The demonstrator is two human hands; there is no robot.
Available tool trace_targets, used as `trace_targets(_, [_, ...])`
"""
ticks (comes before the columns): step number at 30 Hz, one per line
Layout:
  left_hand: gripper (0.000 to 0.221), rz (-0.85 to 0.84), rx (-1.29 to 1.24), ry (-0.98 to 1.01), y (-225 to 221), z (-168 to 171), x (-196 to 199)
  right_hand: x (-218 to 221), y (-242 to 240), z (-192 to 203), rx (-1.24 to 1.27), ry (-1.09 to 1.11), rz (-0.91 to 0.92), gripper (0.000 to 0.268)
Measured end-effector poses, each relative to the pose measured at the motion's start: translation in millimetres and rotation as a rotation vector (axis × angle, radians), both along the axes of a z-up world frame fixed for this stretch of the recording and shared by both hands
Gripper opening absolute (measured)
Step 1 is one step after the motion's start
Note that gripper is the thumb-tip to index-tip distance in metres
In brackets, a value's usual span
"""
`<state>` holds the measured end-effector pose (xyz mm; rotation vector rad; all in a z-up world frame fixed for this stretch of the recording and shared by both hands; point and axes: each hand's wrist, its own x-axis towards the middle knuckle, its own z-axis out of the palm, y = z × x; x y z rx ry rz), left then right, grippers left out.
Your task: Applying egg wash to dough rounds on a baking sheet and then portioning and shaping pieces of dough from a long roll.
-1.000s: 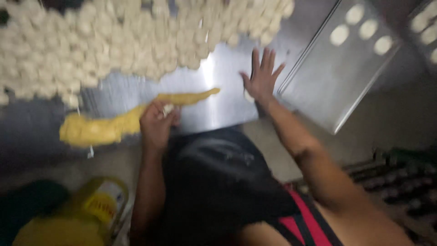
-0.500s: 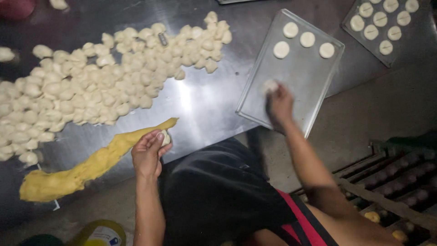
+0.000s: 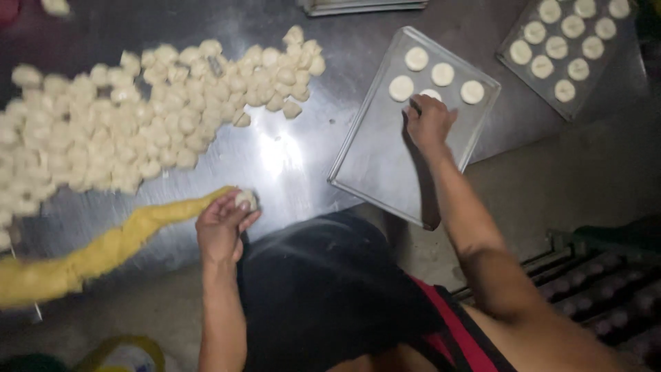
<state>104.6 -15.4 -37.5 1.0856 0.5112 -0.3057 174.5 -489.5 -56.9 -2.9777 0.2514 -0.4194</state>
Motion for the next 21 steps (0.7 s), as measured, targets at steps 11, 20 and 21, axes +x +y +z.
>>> trace_targets(11, [0.024,0.457,0.206,-0.028,37.2,30.7,-65.5,6.8,257.1,-14.0,0.599,-0.111,1.013,0.032])
trace_targets(20, [0.029,0.826,0.122,0.030,70.9,53.2,-131.2,10.1,343.4,-12.1,0.607,-0.039,1.199,0.036])
trace_targets(21, [0.029,0.827,0.115,0.027,78.2,48.4,-129.7,10.8,347.4,-12.8,0.600,-0.040,1.201,0.036])
